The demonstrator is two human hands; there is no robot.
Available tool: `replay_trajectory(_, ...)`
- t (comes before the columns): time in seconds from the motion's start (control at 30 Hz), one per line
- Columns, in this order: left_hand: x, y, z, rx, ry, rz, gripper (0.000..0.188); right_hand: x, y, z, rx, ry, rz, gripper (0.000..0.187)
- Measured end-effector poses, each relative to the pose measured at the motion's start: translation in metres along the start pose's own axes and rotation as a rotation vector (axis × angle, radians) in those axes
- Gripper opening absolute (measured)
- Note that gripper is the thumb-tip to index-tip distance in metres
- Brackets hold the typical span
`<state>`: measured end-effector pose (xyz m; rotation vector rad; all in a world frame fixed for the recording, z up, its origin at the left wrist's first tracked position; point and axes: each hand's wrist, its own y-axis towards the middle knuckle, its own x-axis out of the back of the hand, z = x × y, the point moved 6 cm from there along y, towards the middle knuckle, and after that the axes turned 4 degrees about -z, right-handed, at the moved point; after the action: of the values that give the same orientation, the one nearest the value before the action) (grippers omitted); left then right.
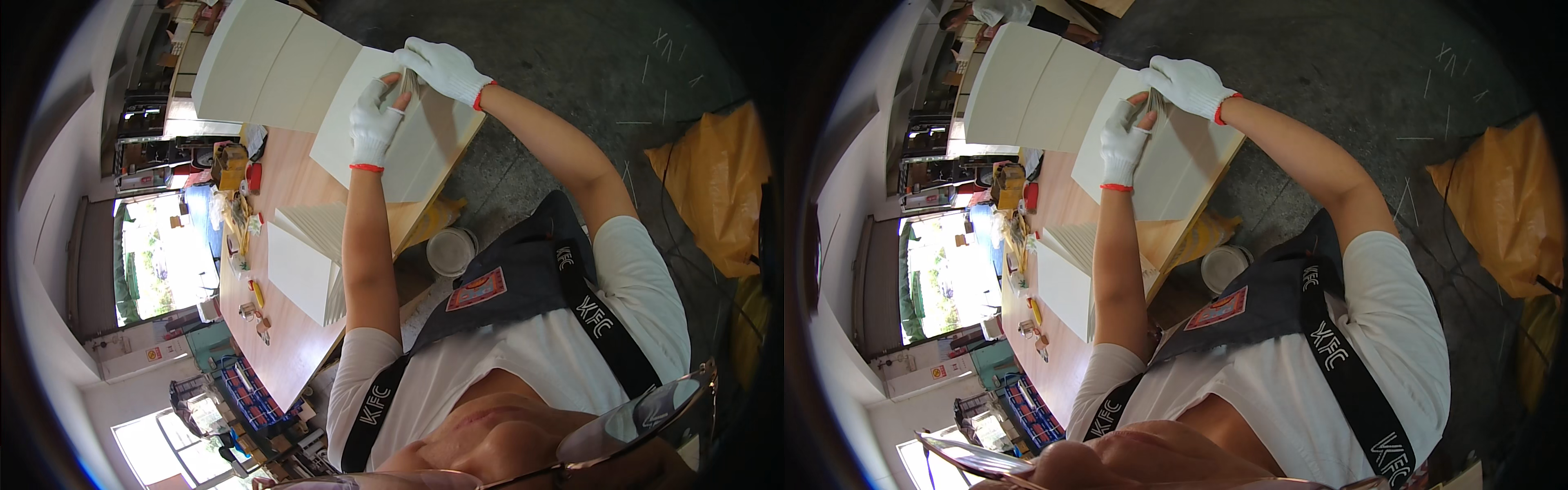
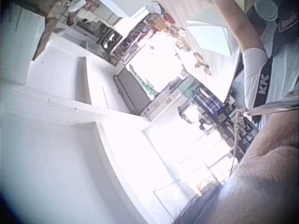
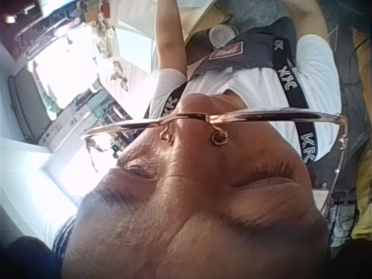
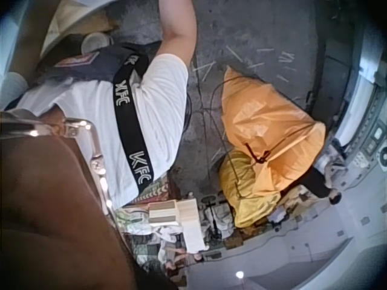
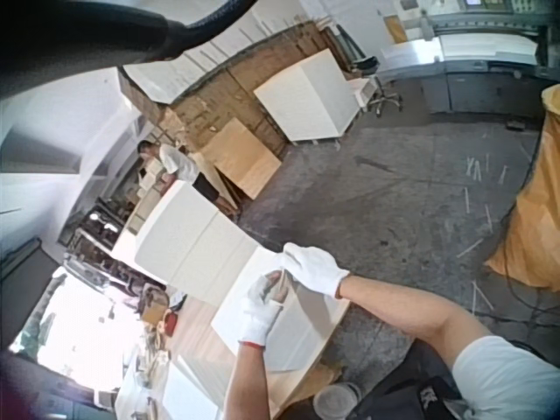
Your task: The person wearing gloves takes sheets of paper from a large stack on a table and places them into smaller piles.
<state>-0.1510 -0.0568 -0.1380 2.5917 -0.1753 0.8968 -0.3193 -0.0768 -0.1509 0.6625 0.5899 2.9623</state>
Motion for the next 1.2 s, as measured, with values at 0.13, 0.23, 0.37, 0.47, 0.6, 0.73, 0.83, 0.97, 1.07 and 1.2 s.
replay_trajectory(0.13,-0.002,0.000,0.004,0.031,0.026,0.050,0.042,0.001,-0.002,-0.002,0.010,0.013,-0.023,0.039)
replay_trajectory(0.23,-0.001,0.000,0.002,0.020,0.021,0.052,0.041,0.000,-0.002,-0.003,-0.012,0.017,-0.015,0.039)
replay_trajectory(0.37,0.003,-0.003,-0.014,0.027,0.042,-0.068,0.032,0.002,-0.004,-0.001,0.010,-0.024,-0.002,0.040)
replay_trajectory(0.47,0.006,-0.006,-0.023,-0.001,0.194,-0.107,0.028,0.003,-0.005,0.003,0.023,-0.076,0.000,0.039)
replay_trajectory(0.6,0.004,-0.005,-0.025,-0.057,0.313,-0.052,0.026,-0.001,-0.001,-0.004,0.018,-0.055,-0.021,0.039)
replay_trajectory(0.73,-0.001,-0.007,-0.024,0.054,0.409,-0.012,0.025,-0.002,-0.002,-0.007,0.042,-0.007,-0.072,0.037)
replay_trajectory(0.83,0.003,-0.005,-0.010,0.093,0.243,-0.008,0.027,-0.002,-0.003,-0.005,-0.034,0.013,-0.009,0.038)
replay_trajectory(0.97,0.006,-0.006,-0.028,-0.070,0.138,-0.171,0.028,0.000,-0.005,-0.004,-0.064,-0.005,0.013,0.039)
replay_trajectory(1.07,0.005,-0.007,-0.033,-0.160,0.256,-0.190,0.028,-0.002,-0.004,-0.010,-0.067,0.024,-0.008,0.039)
replay_trajectory(1.2,0.002,-0.008,-0.031,-0.052,0.395,-0.063,0.030,-0.003,-0.004,-0.008,-0.052,0.039,-0.024,0.038)
